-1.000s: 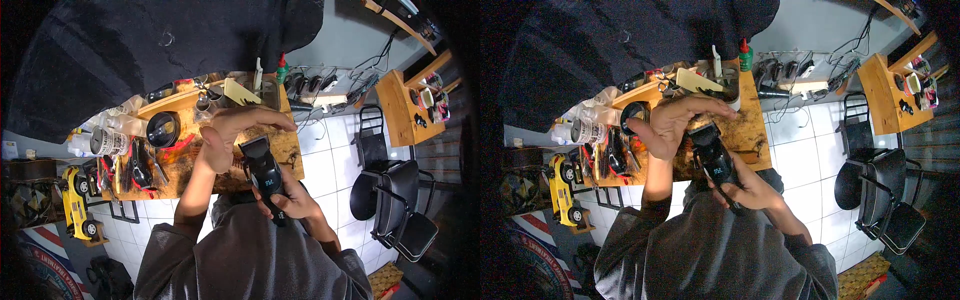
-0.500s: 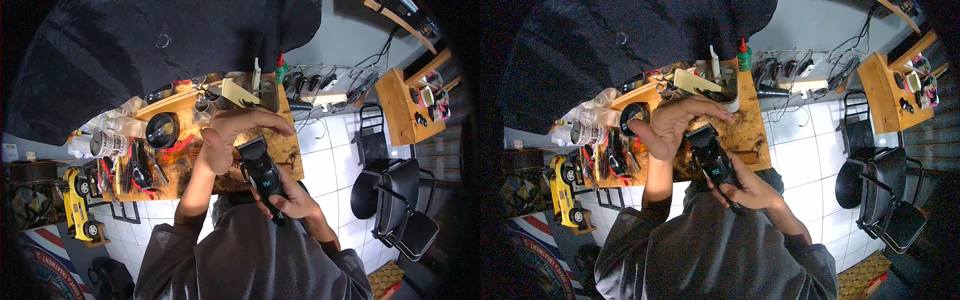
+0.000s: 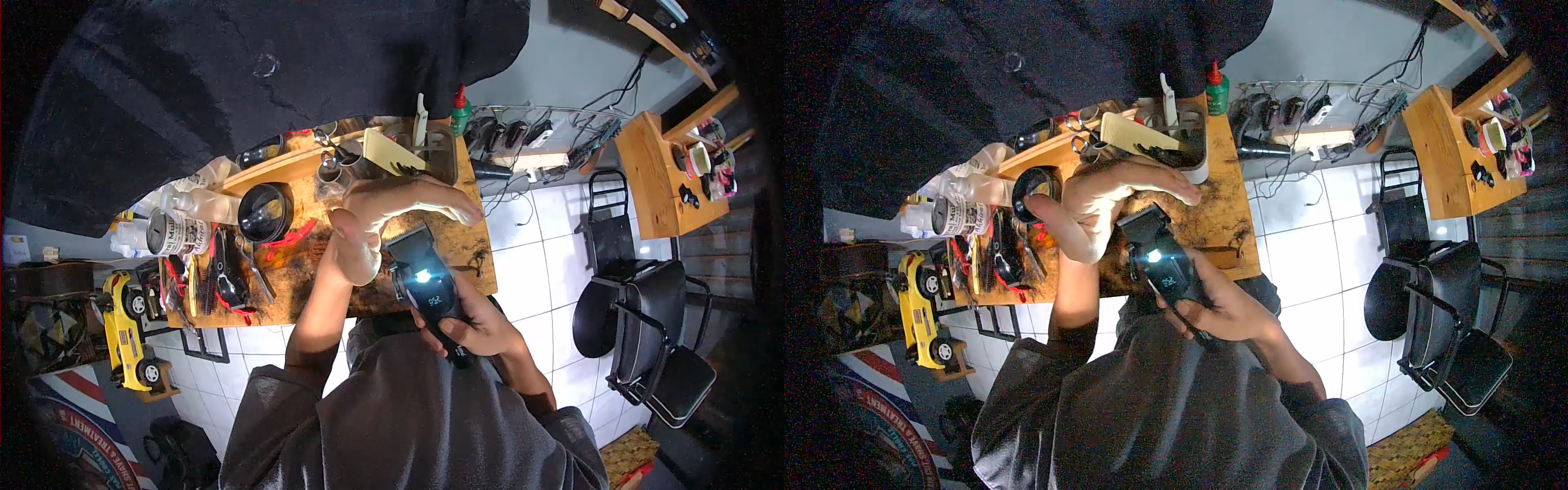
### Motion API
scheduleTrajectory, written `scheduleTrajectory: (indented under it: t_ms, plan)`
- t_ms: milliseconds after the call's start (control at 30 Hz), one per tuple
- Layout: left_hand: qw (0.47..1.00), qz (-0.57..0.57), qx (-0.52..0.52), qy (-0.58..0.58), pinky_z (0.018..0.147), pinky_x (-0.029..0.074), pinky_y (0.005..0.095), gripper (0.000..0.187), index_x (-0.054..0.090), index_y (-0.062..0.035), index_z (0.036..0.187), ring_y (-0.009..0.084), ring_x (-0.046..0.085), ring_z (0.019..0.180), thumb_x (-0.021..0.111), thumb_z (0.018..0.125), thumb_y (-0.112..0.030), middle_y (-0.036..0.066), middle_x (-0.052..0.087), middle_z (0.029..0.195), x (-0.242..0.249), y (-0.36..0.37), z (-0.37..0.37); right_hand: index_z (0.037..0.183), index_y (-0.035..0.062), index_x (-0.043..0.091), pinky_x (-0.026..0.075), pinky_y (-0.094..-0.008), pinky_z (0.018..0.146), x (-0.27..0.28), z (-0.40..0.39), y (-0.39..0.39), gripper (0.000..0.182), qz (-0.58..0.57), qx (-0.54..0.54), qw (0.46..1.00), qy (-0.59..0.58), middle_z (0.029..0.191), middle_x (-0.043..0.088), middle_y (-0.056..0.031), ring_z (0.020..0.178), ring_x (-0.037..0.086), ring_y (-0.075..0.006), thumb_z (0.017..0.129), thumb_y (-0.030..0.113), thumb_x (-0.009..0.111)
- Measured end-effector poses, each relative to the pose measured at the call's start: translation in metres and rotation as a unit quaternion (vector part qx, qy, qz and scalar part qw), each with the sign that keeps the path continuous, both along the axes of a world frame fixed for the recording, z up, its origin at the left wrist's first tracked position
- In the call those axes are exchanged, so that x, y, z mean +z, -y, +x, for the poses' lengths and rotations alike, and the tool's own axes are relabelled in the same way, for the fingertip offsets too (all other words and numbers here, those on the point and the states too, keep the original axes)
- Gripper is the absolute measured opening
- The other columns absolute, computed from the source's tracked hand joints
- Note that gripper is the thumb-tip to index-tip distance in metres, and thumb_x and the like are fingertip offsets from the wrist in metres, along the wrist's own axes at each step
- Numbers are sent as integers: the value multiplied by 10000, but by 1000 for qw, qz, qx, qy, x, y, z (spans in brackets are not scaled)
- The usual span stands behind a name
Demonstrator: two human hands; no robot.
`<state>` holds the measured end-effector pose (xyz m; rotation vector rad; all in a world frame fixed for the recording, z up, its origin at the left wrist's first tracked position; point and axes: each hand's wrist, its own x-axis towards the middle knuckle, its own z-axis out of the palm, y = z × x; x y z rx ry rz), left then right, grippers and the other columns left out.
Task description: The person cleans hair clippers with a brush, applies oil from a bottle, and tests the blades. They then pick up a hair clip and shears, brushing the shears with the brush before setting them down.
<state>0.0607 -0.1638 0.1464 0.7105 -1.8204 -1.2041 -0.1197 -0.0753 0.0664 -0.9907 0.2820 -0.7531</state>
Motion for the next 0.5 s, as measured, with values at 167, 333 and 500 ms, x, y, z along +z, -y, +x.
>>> scheduleTrajectory:
  t_ms: [167, 333, 500]
  plan:
    - [1000, -7, -24, -4, 897, 481, 413, 1256, 588, 180, 967, 361, 645, 926, -114, 700, -827, 283, 645, 955, 9, 0, -4, 1366, 22, 201, 483, -269, 574, 3, 4, -4, 520, 14, -23, 1000, -9, 1020, 512, -94, 672, 543, -134, 913, 10, 457]
    - [996, -18, -44, -79, 888, 485, 410, 1250, 587, 183, 969, 361, 645, 924, -103, 707, -827, 287, 642, 957, -5, 3, 0, 1350, 8, 204, 483, -276, 577, 2, 2, -2, 513, 5, -20, 1000, -11, 1011, 508, -104, 674, 543, -144, 896, -16, 443]
    - [998, 10, -50, -48, 886, 484, 433, 1247, 577, 182, 1003, 357, 645, 909, -73, 707, -840, 292, 630, 986, -5, 2, 0, 1345, 0, 207, 476, -270, 575, 3, 4, -4, 512, 16, -27, 999, 7, 1005, 506, -114, 667, 538, -142, 891, -21, 442]
